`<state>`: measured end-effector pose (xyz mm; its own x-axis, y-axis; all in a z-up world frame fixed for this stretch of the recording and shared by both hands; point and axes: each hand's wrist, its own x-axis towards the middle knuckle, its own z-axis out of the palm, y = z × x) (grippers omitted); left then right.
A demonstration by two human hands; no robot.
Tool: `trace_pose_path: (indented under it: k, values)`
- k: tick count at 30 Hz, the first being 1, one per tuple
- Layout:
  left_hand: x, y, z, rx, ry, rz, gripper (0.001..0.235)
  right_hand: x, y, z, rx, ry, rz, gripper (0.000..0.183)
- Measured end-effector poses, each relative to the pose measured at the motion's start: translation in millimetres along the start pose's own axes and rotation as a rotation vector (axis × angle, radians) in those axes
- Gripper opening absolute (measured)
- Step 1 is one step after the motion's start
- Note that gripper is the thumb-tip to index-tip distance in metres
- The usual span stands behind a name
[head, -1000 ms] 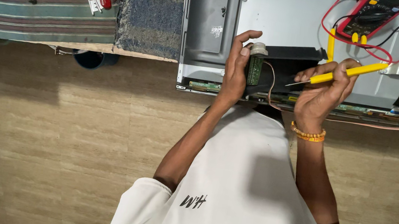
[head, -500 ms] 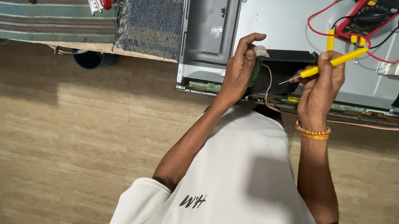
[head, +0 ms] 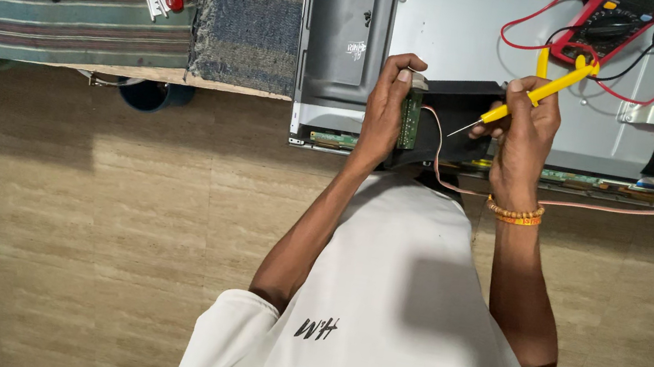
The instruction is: The person is working on a disassembled television, using a multimeter to test a small circuit board. They connect the multimeter probes to various points on the board, likely checking for continuity or voltage.
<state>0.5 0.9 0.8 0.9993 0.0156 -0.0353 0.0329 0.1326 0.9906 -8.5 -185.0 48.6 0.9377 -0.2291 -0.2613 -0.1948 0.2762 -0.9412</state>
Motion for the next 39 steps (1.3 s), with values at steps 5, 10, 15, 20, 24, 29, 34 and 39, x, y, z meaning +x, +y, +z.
trace_pose_path:
  k: [5,10,15,20,24,29,34,39]
  values:
    - [2,3,-2,0.045,0.022,-0.103,0.036,1,-2,2,-0.041,-0.015,0.02,0.014]
    - [0,-1,1,0.134,0.064,-0.05,0.033,4,1,2,-0.052,-0.013,0.015,0.016]
    - [-1,-4,3,0.14,0.111,-0.027,0.03,7,1,2,-0.083,-0.01,0.005,0.017]
    - [2,-1,2,0.087,0.126,-0.113,0.052,9,1,4,-0.1,-0.017,0.025,0.018]
    - [6,0,-1,0.088,0.111,-0.008,0.069,11,0,5,-0.106,-0.026,0.05,0.018]
    - [5,-3,-2,0.11,0.117,-0.016,0.07,13,2,7,-0.119,-0.039,0.051,0.019]
    - [7,-8,-4,0.111,0.145,-0.094,0.068,14,5,8,-0.137,-0.055,0.047,0.021]
    - [12,-17,-6,0.16,0.163,-0.095,0.069,17,8,7,-0.149,-0.063,0.071,0.02]
